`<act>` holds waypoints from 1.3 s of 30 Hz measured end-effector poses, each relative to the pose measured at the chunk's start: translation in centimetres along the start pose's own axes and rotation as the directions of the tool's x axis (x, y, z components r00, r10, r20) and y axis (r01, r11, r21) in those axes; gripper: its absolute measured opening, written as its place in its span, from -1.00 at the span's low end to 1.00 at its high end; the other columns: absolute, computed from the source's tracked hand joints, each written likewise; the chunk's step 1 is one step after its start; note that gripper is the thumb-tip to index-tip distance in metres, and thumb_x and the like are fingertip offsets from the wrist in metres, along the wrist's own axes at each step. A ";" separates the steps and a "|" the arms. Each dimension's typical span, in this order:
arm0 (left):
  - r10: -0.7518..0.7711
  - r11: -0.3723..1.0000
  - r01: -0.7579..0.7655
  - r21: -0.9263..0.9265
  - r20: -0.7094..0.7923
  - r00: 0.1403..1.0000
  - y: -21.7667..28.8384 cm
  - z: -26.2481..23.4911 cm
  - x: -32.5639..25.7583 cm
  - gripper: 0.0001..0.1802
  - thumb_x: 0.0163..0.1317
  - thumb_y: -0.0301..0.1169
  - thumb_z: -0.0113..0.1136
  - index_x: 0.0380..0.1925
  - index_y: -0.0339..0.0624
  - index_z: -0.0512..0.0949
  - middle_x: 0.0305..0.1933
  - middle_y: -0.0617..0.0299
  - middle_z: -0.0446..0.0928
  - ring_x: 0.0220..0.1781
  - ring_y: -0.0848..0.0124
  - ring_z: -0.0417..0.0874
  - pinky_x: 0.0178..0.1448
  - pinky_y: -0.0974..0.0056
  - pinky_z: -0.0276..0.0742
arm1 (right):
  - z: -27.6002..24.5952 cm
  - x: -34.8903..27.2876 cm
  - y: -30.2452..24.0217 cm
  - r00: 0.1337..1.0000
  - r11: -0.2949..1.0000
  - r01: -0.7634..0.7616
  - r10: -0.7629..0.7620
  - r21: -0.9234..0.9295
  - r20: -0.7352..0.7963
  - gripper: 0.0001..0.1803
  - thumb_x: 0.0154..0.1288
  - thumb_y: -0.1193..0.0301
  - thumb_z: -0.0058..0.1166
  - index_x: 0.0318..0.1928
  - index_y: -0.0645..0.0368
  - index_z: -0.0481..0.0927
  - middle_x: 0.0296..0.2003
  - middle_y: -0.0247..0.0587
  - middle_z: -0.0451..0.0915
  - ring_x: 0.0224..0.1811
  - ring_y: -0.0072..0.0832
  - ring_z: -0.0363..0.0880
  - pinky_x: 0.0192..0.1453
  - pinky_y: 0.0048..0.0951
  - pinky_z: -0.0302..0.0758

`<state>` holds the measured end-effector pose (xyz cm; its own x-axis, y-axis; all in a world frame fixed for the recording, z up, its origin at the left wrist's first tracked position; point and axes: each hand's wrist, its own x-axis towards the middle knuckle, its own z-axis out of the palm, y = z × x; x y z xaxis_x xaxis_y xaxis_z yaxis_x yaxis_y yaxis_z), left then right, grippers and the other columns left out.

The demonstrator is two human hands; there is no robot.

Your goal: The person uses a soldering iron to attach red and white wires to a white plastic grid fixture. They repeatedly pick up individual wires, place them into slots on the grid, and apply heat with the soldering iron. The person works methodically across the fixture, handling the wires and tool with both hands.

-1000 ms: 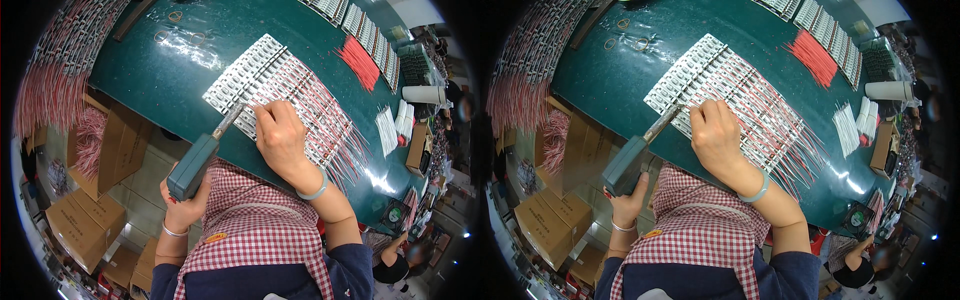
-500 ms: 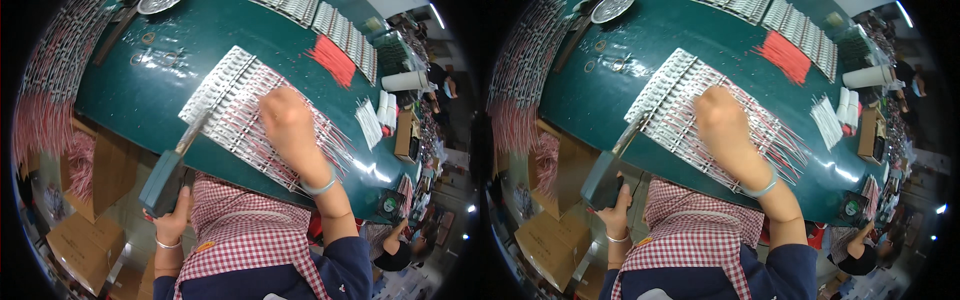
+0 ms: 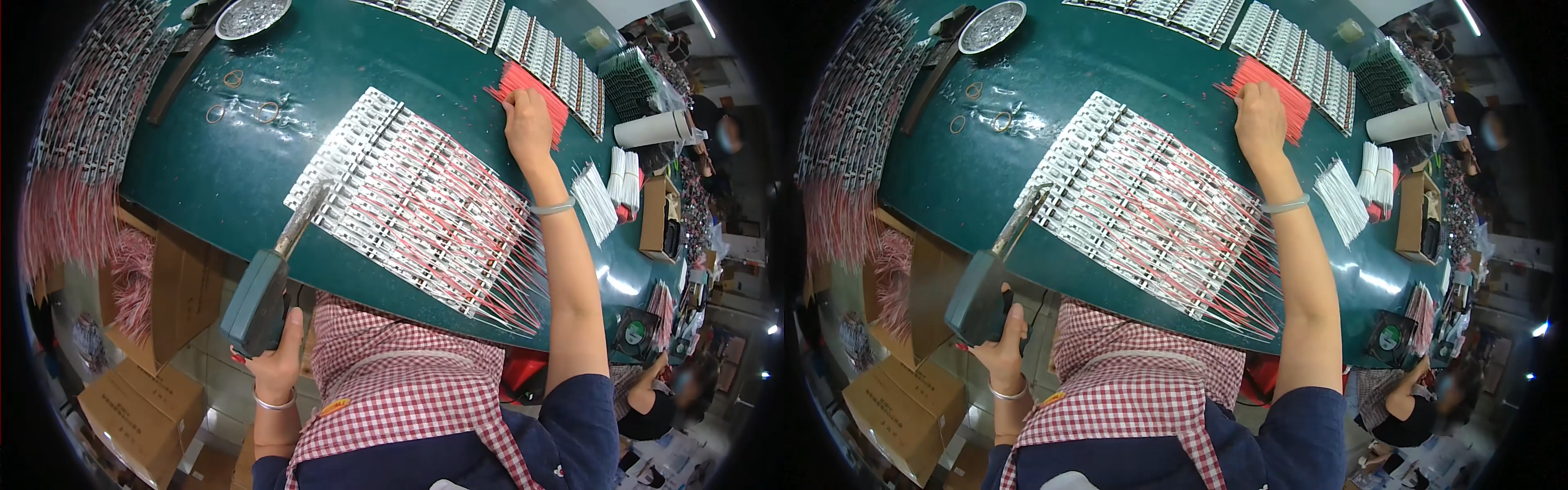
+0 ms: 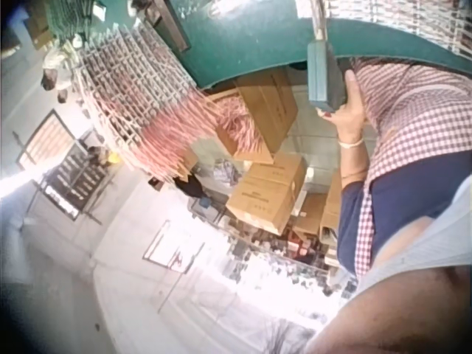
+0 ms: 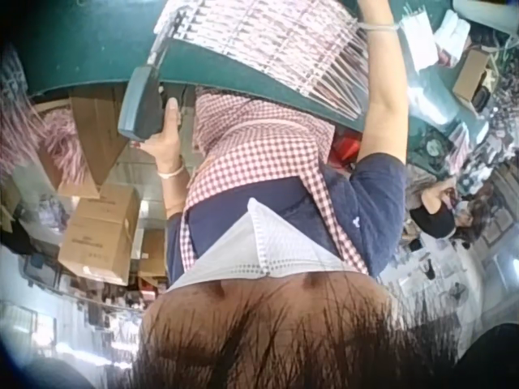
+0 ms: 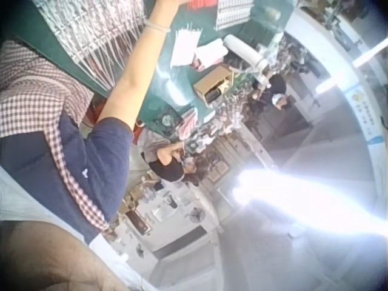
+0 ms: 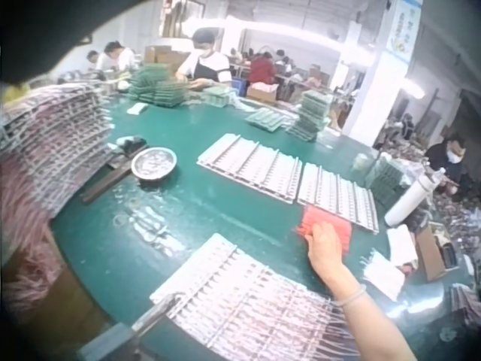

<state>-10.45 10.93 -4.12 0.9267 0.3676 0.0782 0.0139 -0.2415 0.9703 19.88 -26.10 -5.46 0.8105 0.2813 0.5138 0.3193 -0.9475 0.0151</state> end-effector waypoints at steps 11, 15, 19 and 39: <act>0.023 1.000 -0.023 0.001 -0.006 1.000 0.2 -0.1 -0.4 -0.59 0.15 -0.70 0.23 0.04 -0.41 0.47 -0.08 0.05 0.61 -0.57 0.56 0.48 -0.53 0.46 0.39 | -2.3 0.9 -1.5 0.989 0.973 0.137 -0.125 -0.184 0.076 -0.80 0.01 0.69 0.02 -0.29 0.25 0.43 -0.31 -0.02 0.46 -0.24 -0.11 0.48 -0.21 -0.16 0.46; -0.012 0.999 0.010 -0.033 -0.042 0.999 0.3 -0.2 -0.5 -0.59 0.14 -0.71 0.23 0.04 -0.41 0.48 -0.10 0.03 0.61 -0.56 0.56 0.49 -0.52 0.46 0.39 | -5.3 0.0 -6.8 0.998 0.979 0.014 -0.026 0.202 0.057 -0.85 0.16 0.69 0.01 -0.24 0.28 0.45 -0.30 0.05 0.48 -0.25 -0.02 0.49 -0.19 -0.11 0.45; 0.004 1.000 -0.004 0.000 -0.051 0.999 0.4 -0.5 -1.0 -0.59 0.13 -0.71 0.23 0.03 -0.42 0.50 -0.11 0.02 0.62 -0.55 0.57 0.49 -0.51 0.47 0.40 | -9.0 -2.6 -14.1 0.995 0.849 0.026 -0.073 0.528 0.068 -0.87 0.27 0.62 0.06 -0.17 0.28 0.52 -0.32 0.04 0.51 -0.25 -0.01 0.54 -0.15 -0.11 0.47; -0.019 0.992 0.017 0.126 0.015 1.000 1.7 -1.1 -2.0 -0.78 0.02 -0.57 0.37 -0.28 -0.34 0.65 -0.36 0.13 0.68 -0.45 0.35 0.70 -0.33 0.36 0.57 | -8.8 -9.3 -22.4 0.986 0.734 -0.116 0.002 0.669 0.170 -0.85 0.11 0.65 0.20 -0.28 0.27 0.56 -0.38 -0.09 0.50 -0.40 -0.17 0.55 -0.34 -0.23 0.50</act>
<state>-12.69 10.83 -2.40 0.9317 0.3589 0.0561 0.0770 -0.3461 0.9350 0.83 -8.89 -3.01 0.8826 0.3011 0.3609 0.4685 -0.6272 -0.6223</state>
